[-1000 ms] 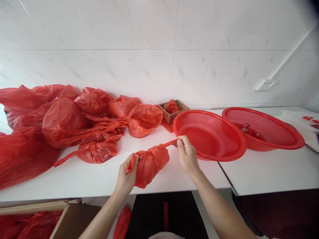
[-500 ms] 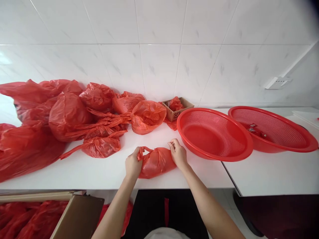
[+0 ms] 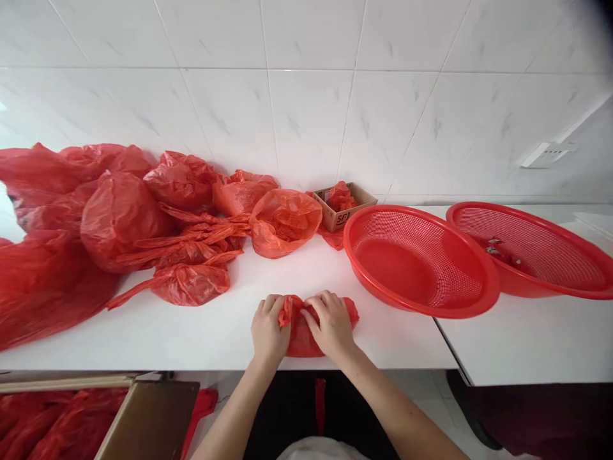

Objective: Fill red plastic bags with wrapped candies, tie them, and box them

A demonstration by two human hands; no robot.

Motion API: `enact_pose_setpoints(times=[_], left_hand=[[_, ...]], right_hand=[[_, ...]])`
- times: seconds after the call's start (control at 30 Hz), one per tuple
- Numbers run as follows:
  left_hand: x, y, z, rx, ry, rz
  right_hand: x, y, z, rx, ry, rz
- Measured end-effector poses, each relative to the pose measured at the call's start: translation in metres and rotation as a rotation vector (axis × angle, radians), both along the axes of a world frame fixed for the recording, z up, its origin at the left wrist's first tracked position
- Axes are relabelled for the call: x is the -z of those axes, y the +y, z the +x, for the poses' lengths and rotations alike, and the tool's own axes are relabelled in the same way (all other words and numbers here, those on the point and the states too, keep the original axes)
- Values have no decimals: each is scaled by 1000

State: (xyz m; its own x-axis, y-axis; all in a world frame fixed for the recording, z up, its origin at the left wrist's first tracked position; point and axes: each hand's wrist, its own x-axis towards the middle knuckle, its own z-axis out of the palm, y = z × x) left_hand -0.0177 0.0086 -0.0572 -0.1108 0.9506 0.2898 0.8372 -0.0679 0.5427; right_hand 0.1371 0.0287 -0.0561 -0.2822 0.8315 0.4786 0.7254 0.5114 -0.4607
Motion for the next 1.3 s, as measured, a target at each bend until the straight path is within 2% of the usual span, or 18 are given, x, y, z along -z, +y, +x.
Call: enact_pose_setpoints(times=[0.13, 0.23, 0.4, 0.63, 0.8, 0.87, 1.0, 1.2, 1.3], left_hand=[[12, 1, 5, 35, 60, -29], [16, 6, 6, 63, 93, -47], [15, 12, 7, 78, 123, -74], [13, 22, 6, 48, 146, -90], [16, 27, 3, 32, 93, -54], [19, 26, 0, 39, 41, -35], [25, 21, -7, 56, -108, 4], [28, 1, -15, 85, -269, 26], [27, -9, -19, 98, -297, 29]], right_hand=[[25, -12, 0, -10, 21, 35], [31, -14, 5, -33, 97, 2], [31, -9, 12, -54, 182, -104], [33, 14, 10, -51, 142, -186], [23, 20, 11, -61, 148, -217], [20, 21, 18, 2, 218, -243], [20, 28, 32, 247, 311, -298], [24, 45, 29, 200, 191, -348], [23, 60, 22, 242, 173, -362]])
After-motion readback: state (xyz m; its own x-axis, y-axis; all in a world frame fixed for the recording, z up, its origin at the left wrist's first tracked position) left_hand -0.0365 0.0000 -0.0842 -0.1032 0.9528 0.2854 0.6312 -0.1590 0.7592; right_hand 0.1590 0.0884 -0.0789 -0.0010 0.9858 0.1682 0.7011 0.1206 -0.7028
